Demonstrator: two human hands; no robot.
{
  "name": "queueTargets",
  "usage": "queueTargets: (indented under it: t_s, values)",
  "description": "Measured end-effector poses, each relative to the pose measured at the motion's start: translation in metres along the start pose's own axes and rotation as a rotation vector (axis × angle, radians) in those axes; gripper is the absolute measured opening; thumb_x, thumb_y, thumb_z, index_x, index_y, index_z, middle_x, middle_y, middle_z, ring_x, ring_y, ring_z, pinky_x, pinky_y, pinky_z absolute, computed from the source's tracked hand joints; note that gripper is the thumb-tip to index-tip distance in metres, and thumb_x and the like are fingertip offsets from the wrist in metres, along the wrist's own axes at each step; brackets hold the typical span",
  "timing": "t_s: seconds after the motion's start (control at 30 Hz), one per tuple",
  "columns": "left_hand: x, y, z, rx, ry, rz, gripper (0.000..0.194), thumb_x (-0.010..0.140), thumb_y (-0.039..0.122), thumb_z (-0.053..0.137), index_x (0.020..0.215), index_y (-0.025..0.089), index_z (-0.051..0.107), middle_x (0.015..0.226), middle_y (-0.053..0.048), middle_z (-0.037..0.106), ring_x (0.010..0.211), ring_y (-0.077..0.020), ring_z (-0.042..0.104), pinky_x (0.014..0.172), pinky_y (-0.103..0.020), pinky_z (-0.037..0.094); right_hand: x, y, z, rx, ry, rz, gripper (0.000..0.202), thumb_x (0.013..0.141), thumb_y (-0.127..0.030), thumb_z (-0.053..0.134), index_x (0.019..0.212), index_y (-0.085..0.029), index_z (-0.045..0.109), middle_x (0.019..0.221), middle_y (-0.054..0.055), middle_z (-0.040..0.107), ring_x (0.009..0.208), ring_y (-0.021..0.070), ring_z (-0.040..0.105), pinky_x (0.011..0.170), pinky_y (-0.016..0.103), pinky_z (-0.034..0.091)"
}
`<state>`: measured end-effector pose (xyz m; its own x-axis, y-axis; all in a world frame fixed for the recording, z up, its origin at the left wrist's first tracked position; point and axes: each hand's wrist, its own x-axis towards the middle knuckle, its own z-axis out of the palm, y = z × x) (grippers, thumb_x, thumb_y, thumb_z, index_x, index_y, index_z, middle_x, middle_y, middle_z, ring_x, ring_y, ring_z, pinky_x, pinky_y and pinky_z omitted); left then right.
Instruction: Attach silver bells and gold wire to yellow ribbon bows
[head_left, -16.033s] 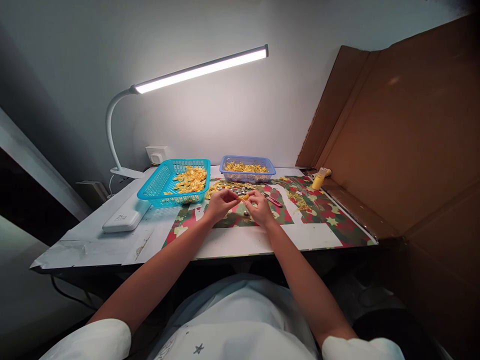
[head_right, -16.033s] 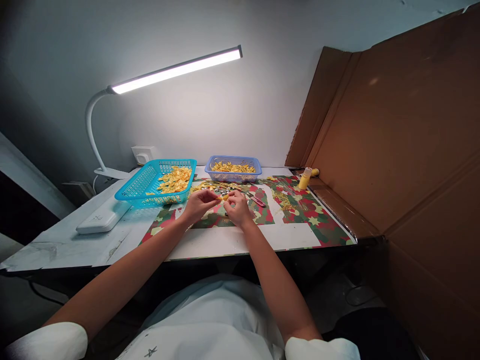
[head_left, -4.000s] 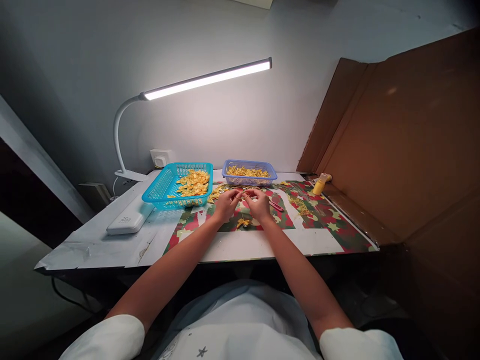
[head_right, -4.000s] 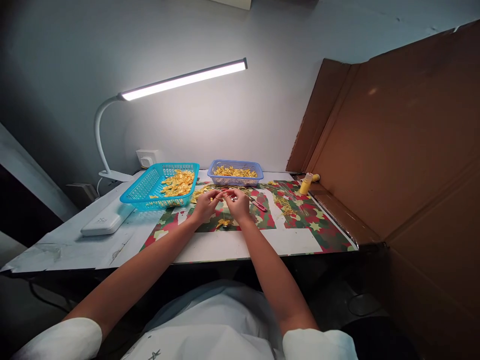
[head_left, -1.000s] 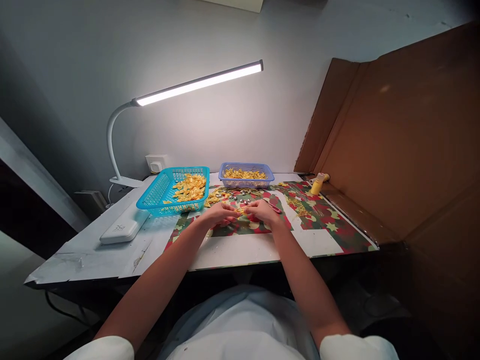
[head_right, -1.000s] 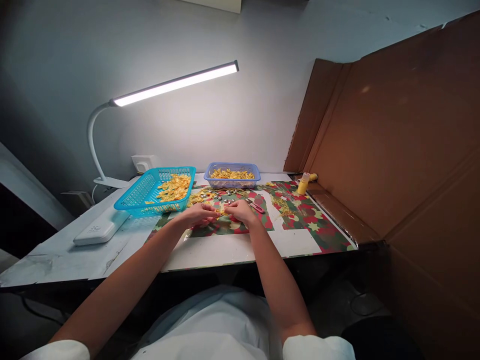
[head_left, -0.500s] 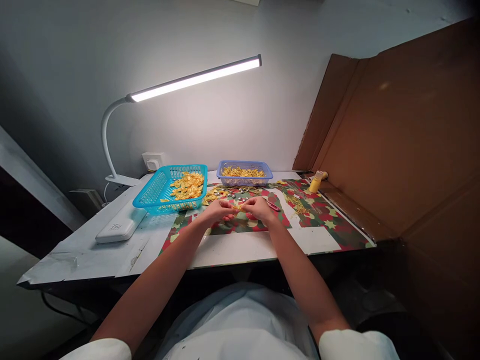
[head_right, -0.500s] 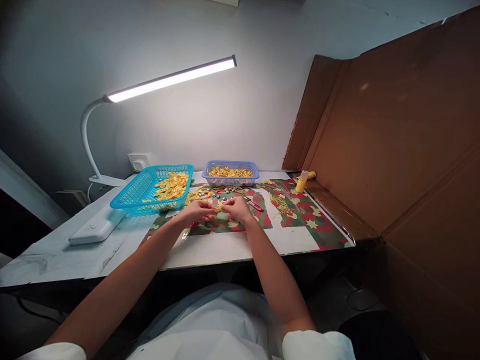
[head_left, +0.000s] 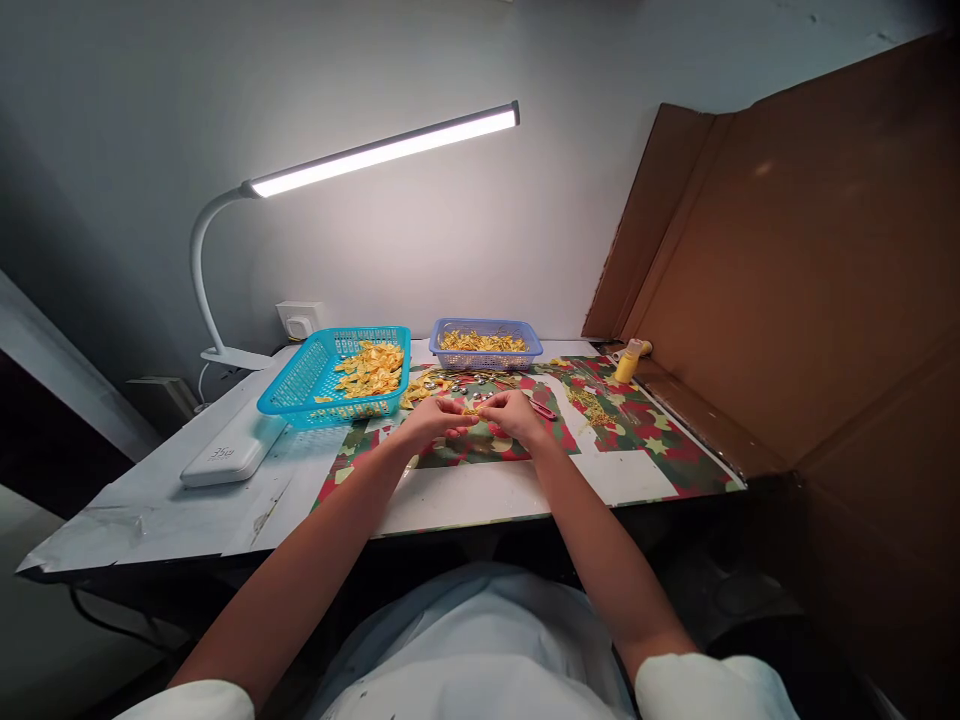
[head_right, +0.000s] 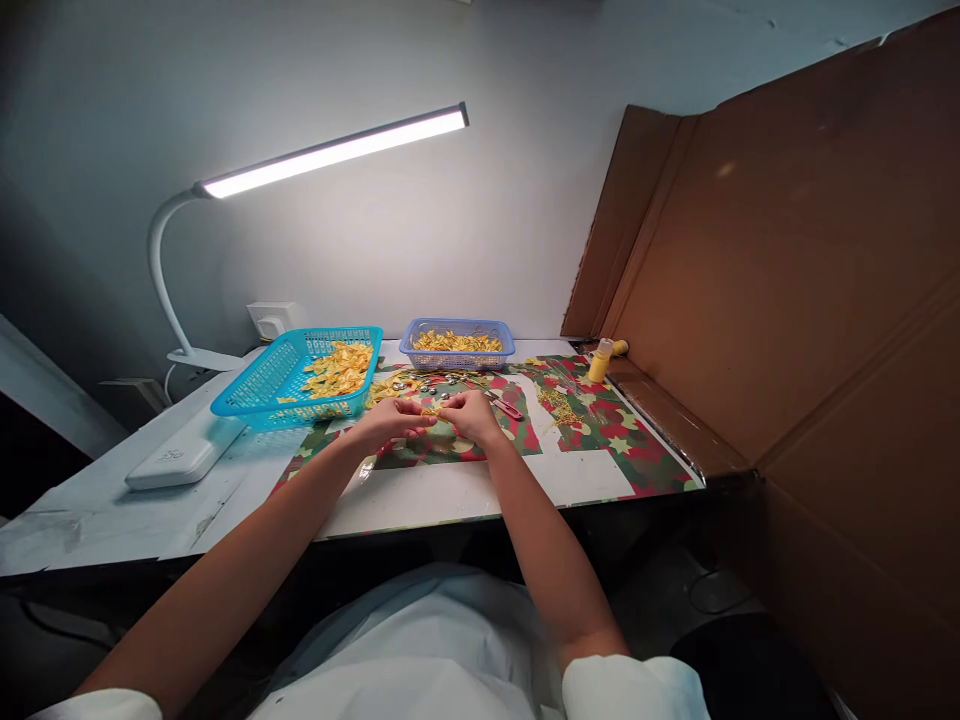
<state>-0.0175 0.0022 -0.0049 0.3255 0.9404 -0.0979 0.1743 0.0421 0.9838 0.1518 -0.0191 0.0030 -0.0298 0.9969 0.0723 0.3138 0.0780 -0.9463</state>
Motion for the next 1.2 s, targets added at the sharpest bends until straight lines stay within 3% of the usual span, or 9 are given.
queueTargets:
  t_s: [0.37, 0.53, 0.67, 0.83, 1.03, 1.2]
  values:
    - [-0.002, -0.001, 0.005, 0.066, 0.055, 0.082, 0.039, 0.048, 0.043, 0.084, 0.063, 0.012, 0.066, 0.055, -0.002, 0.062, 0.053, -0.0123, 0.058, 0.051, -0.022, 0.045, 0.0, 0.0, 0.002, 0.001, 0.014, -0.028, 0.009, 0.06, -0.022, 0.064, 0.055, -0.014, 0.063, 0.048, -0.005, 0.05, 0.041, 0.0058, 0.034, 0.042, 0.022, 0.026]
    - [0.0, -0.002, 0.007, 0.117, 0.143, 0.17, 0.04, 0.059, 0.05, 0.074, 0.068, 0.014, 0.059, 0.057, 0.0, 0.06, 0.051, -0.0136, 0.06, 0.05, -0.024, 0.046, 0.002, 0.002, 0.003, 0.001, 0.049, -0.046, 0.013, 0.059, -0.025, 0.064, 0.052, -0.015, 0.061, 0.049, -0.004, 0.052, 0.045, 0.0074, 0.039, 0.044, 0.022, 0.029]
    - [-0.004, -0.001, 0.009, 0.216, 0.248, 0.309, 0.03, 0.064, 0.043, 0.07, 0.069, 0.018, 0.055, 0.061, 0.002, 0.06, 0.053, -0.0138, 0.059, 0.05, -0.023, 0.043, 0.005, 0.005, 0.003, 0.003, 0.074, -0.05, 0.013, 0.06, -0.026, 0.063, 0.053, -0.015, 0.062, 0.05, -0.003, 0.054, 0.047, 0.0082, 0.042, 0.046, 0.022, 0.032]
    - [-0.012, 0.004, 0.009, 0.372, 0.315, 0.441, 0.017, 0.065, 0.033, 0.07, 0.063, 0.019, 0.061, 0.07, -0.001, 0.064, 0.067, -0.0157, 0.058, 0.062, -0.025, 0.042, 0.007, 0.008, 0.002, -0.002, 0.105, -0.05, 0.011, 0.06, -0.024, 0.063, 0.057, -0.014, 0.065, 0.053, -0.002, 0.057, 0.049, 0.0088, 0.045, 0.047, 0.021, 0.034]
    - [-0.01, -0.002, 0.008, 0.42, 0.276, 0.396, 0.019, 0.068, 0.034, 0.068, 0.064, 0.018, 0.058, 0.061, 0.0, 0.061, 0.058, -0.0153, 0.058, 0.056, -0.024, 0.041, 0.008, 0.008, 0.003, -0.025, 0.127, -0.058, 0.009, 0.059, -0.021, 0.062, 0.058, -0.013, 0.067, 0.054, -0.001, 0.059, 0.051, 0.0099, 0.048, 0.048, 0.022, 0.034]
    - [-0.002, -0.011, 0.009, 0.399, 0.273, 0.333, 0.026, 0.067, 0.04, 0.067, 0.072, 0.018, 0.054, 0.069, -0.001, 0.062, 0.059, -0.0154, 0.059, 0.052, -0.023, 0.04, 0.008, 0.01, 0.003, -0.045, 0.12, -0.062, 0.012, 0.061, -0.024, 0.062, 0.059, -0.013, 0.068, 0.056, 0.0, 0.061, 0.053, 0.0106, 0.049, 0.049, 0.022, 0.036]
